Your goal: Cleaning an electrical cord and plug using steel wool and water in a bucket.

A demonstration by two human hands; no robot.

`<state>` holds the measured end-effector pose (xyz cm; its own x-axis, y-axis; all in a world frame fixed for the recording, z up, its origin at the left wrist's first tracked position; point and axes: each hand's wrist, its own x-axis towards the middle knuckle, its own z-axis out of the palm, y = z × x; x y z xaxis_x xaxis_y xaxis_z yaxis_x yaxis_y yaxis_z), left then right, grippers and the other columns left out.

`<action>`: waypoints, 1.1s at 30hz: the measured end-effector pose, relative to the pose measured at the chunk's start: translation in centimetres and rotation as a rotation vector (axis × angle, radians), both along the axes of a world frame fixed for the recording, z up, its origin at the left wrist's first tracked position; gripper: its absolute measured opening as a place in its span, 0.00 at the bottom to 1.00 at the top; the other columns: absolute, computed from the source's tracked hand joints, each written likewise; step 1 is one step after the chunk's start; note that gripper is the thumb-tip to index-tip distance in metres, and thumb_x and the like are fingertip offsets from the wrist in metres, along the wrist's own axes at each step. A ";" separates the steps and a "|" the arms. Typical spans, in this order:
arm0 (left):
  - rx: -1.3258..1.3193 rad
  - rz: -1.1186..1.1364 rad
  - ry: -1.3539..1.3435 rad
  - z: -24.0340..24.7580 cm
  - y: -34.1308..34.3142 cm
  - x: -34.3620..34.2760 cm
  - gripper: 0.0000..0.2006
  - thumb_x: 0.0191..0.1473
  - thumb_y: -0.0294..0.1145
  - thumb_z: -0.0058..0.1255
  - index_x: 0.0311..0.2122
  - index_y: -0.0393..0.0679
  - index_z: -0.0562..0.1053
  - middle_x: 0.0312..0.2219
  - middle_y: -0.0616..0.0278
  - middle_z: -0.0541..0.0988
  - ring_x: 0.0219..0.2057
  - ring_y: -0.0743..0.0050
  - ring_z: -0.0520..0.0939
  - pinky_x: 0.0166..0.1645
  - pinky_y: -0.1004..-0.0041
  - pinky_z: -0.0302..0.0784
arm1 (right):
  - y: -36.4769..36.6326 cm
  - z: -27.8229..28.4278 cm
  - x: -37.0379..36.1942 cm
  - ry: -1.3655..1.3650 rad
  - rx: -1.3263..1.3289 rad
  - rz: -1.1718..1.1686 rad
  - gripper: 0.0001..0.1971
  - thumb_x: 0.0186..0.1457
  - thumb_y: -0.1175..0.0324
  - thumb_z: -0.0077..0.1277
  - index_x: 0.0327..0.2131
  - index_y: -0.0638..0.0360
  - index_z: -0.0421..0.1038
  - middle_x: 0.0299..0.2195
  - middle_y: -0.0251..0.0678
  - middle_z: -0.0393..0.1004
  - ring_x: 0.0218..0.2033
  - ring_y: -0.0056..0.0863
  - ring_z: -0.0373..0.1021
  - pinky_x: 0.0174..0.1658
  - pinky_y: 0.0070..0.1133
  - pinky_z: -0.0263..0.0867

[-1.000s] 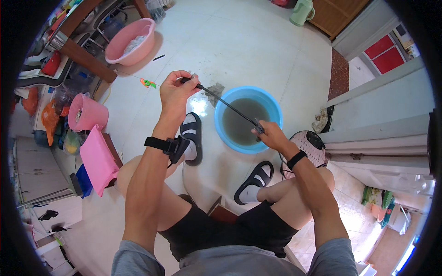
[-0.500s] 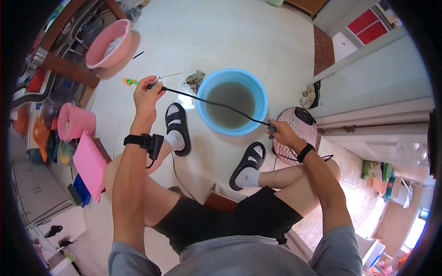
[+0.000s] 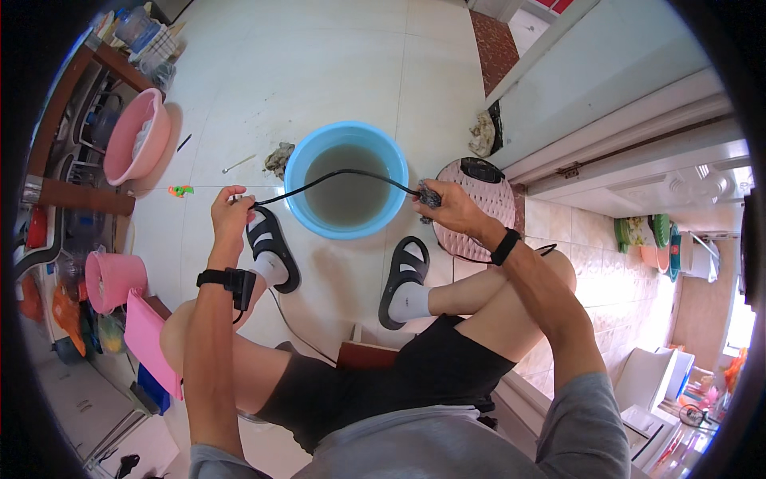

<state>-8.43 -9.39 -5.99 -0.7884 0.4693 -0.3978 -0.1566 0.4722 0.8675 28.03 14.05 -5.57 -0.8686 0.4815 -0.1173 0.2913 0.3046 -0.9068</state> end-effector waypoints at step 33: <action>0.215 0.248 -0.669 -15.8 7.8 9.0 0.15 0.58 0.21 0.49 0.50 0.28 0.67 0.41 0.54 0.74 0.41 0.66 0.78 0.47 0.71 0.81 | 10.3 -3.5 0.4 -0.488 0.018 0.179 0.14 0.45 0.74 0.54 0.39 0.62 0.74 0.23 0.39 0.73 0.25 0.29 0.72 0.30 0.27 0.68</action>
